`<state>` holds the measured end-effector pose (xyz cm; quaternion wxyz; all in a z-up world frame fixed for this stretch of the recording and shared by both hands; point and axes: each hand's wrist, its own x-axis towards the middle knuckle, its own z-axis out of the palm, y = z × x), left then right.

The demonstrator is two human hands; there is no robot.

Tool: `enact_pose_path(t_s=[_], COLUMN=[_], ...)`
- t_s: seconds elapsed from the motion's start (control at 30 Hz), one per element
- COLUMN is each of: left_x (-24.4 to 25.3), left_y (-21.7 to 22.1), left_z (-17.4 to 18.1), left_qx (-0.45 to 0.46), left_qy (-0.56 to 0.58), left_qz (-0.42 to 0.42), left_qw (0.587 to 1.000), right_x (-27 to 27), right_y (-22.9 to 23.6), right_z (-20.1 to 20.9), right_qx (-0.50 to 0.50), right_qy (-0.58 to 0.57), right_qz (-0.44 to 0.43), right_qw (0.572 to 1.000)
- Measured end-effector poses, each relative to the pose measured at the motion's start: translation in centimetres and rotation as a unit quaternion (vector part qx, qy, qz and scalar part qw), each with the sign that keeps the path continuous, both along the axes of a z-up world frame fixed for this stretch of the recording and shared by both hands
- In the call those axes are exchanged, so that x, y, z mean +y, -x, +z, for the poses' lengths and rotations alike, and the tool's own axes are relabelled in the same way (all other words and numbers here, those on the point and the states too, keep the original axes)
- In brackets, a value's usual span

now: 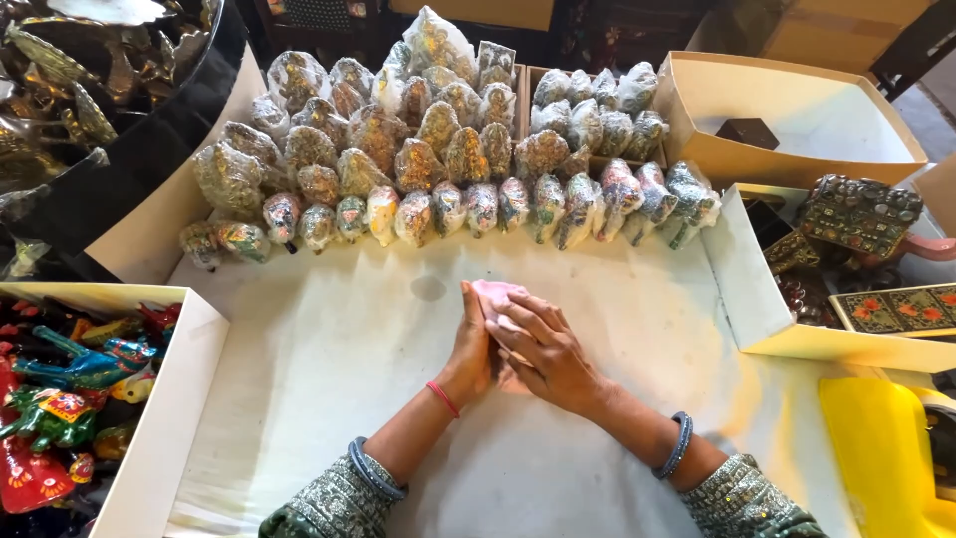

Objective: Cleaning and wrapping small elephant figurines in plastic and cloth.

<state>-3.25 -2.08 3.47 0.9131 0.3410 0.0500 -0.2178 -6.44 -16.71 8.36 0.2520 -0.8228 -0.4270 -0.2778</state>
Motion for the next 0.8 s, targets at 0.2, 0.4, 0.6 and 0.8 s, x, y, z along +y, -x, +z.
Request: enact_pose_path(t_s=[0.2,0.4,0.6,0.8], left_x=[0.4,1.3,0.1,-1.2], left_y=[-1.6,-4.2,-1.4,-1.1], left_z=[-3.8,-8.1,-4.4,-7.1], left_qx=[0.001,-0.044,-0.089,-0.171], left_qy=[0.013,-0.011,-0.072,-0.164], left_qz=[0.038,0.059,-0.028,-0.094], left_qw=[0.999,0.997,0.993,0.967], right_x=[-1.7,-2.9,-0.7,-2.2], right_y=[-0.3,-1.2,0.1,-0.6], right_z=[-1.3,-3.4,-2.1,-3.4], right_qx=[-0.016,0.161,0.154,0.068], right_qy=[-0.009,-0.283,-0.158,-0.12], right_qz=[0.064,-0.06,0.011,-0.003], right_qw=[0.998,0.944,0.975,0.99])
